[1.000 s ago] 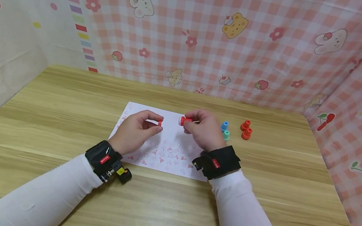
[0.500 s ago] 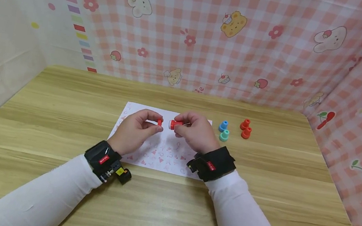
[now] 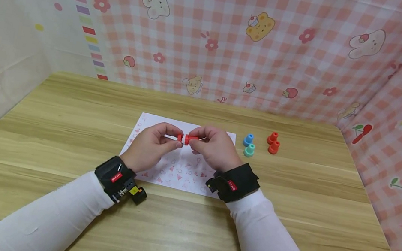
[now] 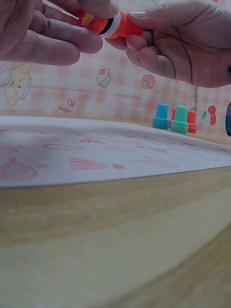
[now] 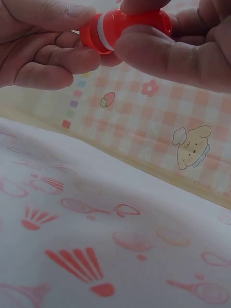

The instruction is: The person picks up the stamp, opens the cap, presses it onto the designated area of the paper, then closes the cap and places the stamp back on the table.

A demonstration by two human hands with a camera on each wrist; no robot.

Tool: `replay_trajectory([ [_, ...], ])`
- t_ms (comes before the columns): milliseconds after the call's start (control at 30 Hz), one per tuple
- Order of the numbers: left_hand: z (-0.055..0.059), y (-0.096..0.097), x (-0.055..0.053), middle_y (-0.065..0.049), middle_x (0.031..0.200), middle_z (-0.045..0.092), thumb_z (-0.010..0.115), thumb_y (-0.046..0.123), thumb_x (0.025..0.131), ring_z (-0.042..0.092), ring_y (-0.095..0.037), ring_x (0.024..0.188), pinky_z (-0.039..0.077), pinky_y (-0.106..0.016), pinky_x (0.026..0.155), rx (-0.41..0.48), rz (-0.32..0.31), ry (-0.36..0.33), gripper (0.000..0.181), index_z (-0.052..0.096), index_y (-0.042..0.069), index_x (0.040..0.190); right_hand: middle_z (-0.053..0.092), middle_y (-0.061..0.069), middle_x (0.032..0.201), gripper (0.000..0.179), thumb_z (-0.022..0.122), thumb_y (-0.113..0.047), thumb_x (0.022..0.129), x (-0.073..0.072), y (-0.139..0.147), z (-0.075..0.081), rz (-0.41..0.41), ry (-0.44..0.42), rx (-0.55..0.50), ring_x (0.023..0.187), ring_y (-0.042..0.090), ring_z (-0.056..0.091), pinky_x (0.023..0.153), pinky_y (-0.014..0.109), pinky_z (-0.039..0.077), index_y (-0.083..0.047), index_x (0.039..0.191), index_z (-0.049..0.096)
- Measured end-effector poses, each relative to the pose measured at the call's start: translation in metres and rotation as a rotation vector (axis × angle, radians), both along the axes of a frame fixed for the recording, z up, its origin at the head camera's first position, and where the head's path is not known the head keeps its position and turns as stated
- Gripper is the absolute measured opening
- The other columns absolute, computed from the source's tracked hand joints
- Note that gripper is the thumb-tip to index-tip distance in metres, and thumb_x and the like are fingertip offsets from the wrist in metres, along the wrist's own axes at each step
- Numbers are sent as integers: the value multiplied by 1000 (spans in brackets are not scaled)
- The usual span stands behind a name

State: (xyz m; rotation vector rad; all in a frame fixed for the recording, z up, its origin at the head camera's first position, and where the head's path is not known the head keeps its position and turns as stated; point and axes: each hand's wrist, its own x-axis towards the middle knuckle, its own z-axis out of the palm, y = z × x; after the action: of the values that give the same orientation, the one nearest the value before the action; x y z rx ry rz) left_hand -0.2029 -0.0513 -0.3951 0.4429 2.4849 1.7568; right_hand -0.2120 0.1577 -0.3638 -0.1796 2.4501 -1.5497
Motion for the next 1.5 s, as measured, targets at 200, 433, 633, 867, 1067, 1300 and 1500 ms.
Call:
replay_trajectory([
  [200, 0, 0, 0, -1, 122, 74, 76, 19, 99, 77, -15, 101, 58, -35, 87, -18, -10, 5, 24, 69, 14, 121, 75, 18, 113, 17, 71, -12, 100, 1, -1, 0, 18, 2, 2, 93, 25, 70, 95, 50, 58, -8, 117, 74],
  [433, 0, 0, 0, -1, 122, 74, 76, 20, 99, 77, -14, 101, 60, -38, 91, -29, -14, 24, 24, 69, 14, 122, 75, 15, 111, 17, 71, -12, 100, 1, -3, 0, 25, -2, -5, 93, 25, 68, 94, 49, 58, -8, 116, 75],
  [633, 0, 1, 1, -3, 122, 74, 76, 18, 98, 78, -16, 102, 60, -39, 92, -21, -21, 23, 25, 70, 13, 123, 75, 17, 110, 16, 71, -10, 100, 1, -4, -1, 24, 0, -8, 93, 24, 68, 95, 49, 58, -7, 115, 74],
  [867, 0, 0, 1, -3, 122, 74, 76, 17, 98, 78, -16, 102, 60, -39, 93, -18, -22, 23, 26, 70, 13, 122, 75, 13, 103, 16, 71, -10, 100, 2, -5, -2, 25, 25, 4, 91, 23, 68, 93, 49, 58, -7, 115, 74],
  [1067, 0, 0, 1, -2, 121, 74, 76, 18, 98, 77, -15, 102, 61, -38, 93, -25, -21, 23, 25, 70, 13, 122, 75, 12, 103, 16, 71, -10, 100, 2, -5, -2, 26, 22, 0, 91, 24, 68, 93, 49, 58, -7, 115, 74],
  [1300, 0, 0, 1, -3, 121, 74, 76, 17, 98, 77, -16, 102, 61, -39, 92, -28, -21, 21, 25, 70, 13, 122, 75, 13, 102, 16, 71, -9, 99, 2, -5, -3, 24, 23, -1, 90, 24, 68, 93, 49, 58, -6, 114, 74],
  [1500, 1, 0, 1, -2, 121, 74, 76, 17, 98, 77, -15, 102, 61, -39, 91, -34, -18, 14, 25, 70, 13, 122, 75, 16, 107, 16, 71, -9, 100, 2, -6, -3, 14, 6, -1, 90, 24, 68, 94, 49, 59, -6, 115, 74],
])
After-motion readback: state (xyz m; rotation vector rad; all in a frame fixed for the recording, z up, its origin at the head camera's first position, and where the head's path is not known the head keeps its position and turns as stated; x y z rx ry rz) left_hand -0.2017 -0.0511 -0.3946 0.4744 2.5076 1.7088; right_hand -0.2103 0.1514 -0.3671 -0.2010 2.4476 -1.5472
